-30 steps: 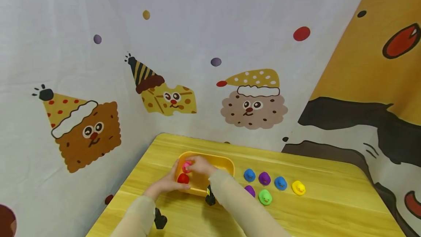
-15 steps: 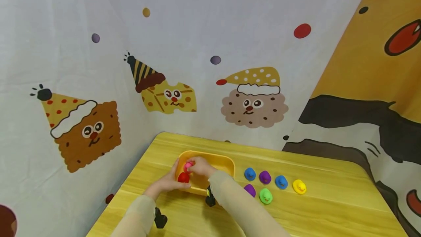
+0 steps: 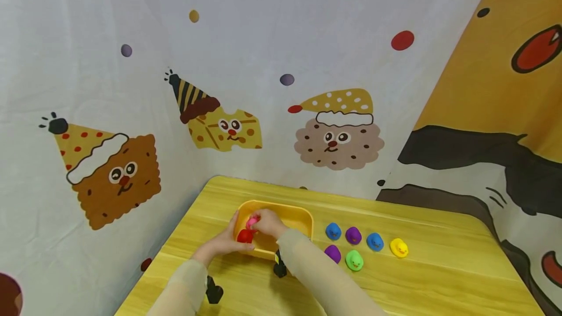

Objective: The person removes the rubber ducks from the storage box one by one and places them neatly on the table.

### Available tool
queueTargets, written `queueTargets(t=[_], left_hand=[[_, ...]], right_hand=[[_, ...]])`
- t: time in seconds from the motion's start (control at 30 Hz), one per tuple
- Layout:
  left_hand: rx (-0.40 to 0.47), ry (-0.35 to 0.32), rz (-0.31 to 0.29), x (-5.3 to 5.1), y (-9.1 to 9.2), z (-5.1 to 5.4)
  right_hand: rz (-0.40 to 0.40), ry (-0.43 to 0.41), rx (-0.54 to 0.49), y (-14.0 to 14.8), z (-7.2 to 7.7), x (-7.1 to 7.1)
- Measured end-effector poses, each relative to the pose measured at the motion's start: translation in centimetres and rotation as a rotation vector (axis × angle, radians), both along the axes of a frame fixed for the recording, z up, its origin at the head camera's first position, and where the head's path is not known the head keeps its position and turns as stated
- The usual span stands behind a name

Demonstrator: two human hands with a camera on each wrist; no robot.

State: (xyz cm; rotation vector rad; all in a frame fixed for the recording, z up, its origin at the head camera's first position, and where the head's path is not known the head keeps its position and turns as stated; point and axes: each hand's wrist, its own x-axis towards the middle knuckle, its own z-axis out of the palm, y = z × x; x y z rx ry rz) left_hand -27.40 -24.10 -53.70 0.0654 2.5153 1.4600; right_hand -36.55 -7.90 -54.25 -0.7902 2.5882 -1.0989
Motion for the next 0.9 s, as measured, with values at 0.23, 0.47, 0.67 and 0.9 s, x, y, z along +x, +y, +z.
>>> queueTargets(t=[0.23,0.47,0.67,0.9], left_hand=[[-0.003,-0.002,0.003,0.1,0.1,0.2],[0.004,-0.011,-0.016,0.2,0.2,0.4],[0.030,-0.001,-0.018,0.1,0.2,0.6],[-0.008,0.006,-0.023,0.3,0.0,0.6]], right_hand=[[-0.008,-0.013,-0.012,0.4,-0.2,0.1],[-0.028,-0.034,-0.017,0.9,0.1,0.3],[-0.049,-0.022,-0.017,1.6,0.5,0.3],[-0.071,-0.096,-0.090,2.1,1.5,0.3]])
